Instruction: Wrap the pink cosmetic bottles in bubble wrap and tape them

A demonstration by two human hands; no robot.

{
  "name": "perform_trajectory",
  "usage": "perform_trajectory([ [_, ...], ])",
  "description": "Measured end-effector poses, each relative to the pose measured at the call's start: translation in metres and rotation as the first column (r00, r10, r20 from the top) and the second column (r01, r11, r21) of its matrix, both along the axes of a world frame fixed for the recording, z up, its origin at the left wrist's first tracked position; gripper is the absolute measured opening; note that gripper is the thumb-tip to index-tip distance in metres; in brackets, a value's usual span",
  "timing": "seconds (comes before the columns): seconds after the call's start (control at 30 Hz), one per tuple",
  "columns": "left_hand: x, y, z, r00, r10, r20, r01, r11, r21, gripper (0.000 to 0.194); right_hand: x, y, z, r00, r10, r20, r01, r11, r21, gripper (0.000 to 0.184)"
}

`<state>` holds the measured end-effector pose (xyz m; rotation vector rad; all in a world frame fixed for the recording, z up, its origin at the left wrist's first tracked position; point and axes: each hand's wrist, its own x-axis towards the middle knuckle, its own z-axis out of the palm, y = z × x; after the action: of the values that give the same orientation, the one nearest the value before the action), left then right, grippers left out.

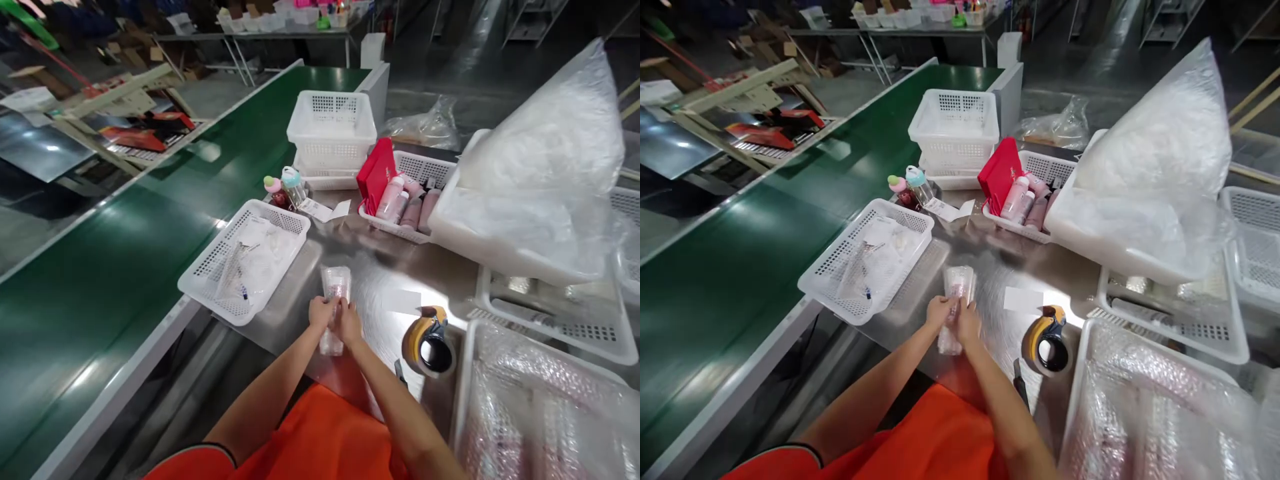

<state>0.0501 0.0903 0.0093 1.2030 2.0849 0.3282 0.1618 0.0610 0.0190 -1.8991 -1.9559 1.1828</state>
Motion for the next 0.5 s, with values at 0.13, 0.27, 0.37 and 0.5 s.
perform_trajectory([
  [0.13, -0.017, 0.018, 0.020, 0.919, -0.389, -0.070, 0.389, 0.921, -0.012, 0.039, -0.055, -0.039, -0.026, 0.888, -0.271, -0.370, 0.264, 0.962, -0.072, 0.062],
  [0.27, -0.040, 0.007, 0.025, 0.698, -0.687, -0.202, 0.703, 0.711, 0.011, 0.062, -0.066, -0.059, -0.042, 0.715, -0.346, -0.607, 0.310, 0.936, -0.168, 0.059],
  [0.37, -0.058, -0.017, 0.012, 0.432, -0.774, -0.463, 0.882, 0.470, 0.036, 0.062, -0.019, -0.069, -0.040, 0.710, -0.346, -0.613, 0.358, 0.927, -0.109, 0.037],
  [0.5, -0.073, -0.048, -0.020, 0.402, -0.671, -0.623, 0.909, 0.373, 0.185, 0.060, 0.076, -0.094, -0.012, 0.768, -0.617, -0.173, 0.637, 0.704, 0.314, 0.037],
])
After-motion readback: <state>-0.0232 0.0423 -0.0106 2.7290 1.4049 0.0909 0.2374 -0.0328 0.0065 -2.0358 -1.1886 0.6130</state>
